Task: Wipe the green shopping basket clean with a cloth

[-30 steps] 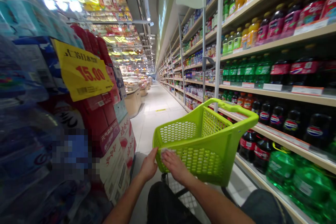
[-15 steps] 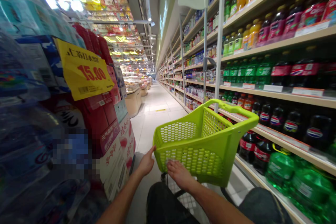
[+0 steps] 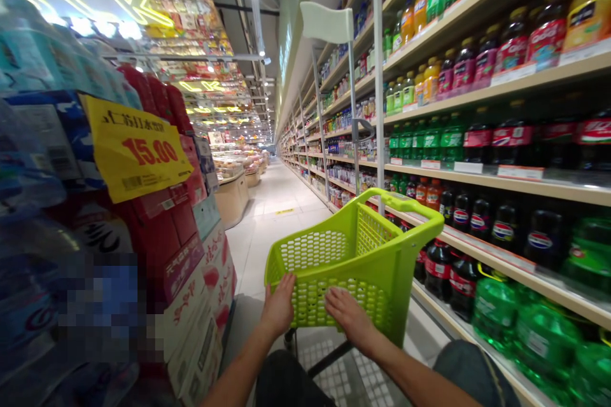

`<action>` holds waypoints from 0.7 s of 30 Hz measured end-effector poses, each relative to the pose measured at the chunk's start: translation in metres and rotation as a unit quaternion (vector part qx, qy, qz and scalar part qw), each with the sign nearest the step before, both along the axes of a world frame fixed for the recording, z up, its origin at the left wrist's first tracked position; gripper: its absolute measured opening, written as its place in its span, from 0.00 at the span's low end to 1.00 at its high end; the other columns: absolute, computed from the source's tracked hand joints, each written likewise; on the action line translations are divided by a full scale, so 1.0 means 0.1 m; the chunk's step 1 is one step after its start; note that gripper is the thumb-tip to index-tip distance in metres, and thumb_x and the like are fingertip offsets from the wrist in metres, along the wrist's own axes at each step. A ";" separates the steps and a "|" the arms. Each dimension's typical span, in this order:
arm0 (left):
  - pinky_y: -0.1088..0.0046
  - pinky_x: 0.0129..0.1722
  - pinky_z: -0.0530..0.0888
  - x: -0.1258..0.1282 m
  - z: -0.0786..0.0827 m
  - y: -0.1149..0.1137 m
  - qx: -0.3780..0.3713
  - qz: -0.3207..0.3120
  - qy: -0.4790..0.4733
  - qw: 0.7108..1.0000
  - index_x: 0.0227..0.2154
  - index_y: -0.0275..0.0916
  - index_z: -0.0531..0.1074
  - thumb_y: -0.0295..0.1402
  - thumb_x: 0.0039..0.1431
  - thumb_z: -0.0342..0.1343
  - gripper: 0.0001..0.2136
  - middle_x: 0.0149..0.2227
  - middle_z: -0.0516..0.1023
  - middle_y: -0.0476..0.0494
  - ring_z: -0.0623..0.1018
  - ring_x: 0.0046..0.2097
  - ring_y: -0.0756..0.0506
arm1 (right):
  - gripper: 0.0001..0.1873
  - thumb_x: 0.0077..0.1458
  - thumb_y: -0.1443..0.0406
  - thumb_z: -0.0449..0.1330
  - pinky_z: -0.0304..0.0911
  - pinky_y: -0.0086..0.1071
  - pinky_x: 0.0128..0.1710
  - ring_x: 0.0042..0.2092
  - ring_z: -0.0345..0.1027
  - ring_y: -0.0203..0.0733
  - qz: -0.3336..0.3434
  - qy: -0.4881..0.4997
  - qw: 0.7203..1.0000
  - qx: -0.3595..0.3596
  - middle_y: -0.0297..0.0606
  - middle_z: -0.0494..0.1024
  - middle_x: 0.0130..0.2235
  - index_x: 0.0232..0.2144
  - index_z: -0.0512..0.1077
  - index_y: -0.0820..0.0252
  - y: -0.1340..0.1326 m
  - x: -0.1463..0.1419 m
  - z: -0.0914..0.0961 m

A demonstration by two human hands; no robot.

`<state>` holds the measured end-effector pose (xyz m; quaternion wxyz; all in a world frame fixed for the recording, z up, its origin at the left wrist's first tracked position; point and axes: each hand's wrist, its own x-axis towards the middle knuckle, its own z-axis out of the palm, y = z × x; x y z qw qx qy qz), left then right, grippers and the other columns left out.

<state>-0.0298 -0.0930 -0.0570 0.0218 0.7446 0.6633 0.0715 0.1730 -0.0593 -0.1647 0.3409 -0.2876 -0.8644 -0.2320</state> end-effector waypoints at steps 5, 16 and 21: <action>0.53 0.60 0.45 0.15 0.02 0.04 0.001 -0.011 0.034 0.999 0.58 0.36 0.48 0.18 0.40 0.40 0.36 0.62 0.48 0.44 0.49 0.62 0.45 | 0.21 0.57 0.74 0.46 0.54 0.48 0.54 0.59 0.49 0.45 -0.022 0.040 0.999 0.018 0.43 0.65 0.54 0.52 0.63 0.60 0.13 0.04 0.36; 0.51 0.59 0.43 0.55 -0.01 0.13 0.053 -0.070 0.070 0.994 0.59 0.35 0.47 0.19 0.41 0.40 0.36 0.62 0.46 0.44 0.48 0.63 0.46 | 0.22 0.57 0.75 0.44 0.55 0.47 0.54 0.59 0.48 0.46 -0.080 0.062 0.994 0.037 0.43 0.64 0.55 0.53 0.61 0.60 0.11 0.44 0.36; 0.49 0.58 0.45 0.68 -0.07 0.13 0.032 -0.068 0.097 0.992 0.59 0.33 0.45 0.20 0.41 0.40 0.36 0.63 0.43 0.43 0.46 0.63 0.44 | 0.20 0.58 0.73 0.45 0.61 0.39 0.51 0.55 0.58 0.39 -0.042 0.012 0.999 0.019 0.37 0.72 0.49 0.49 0.66 0.56 0.05 0.63 0.08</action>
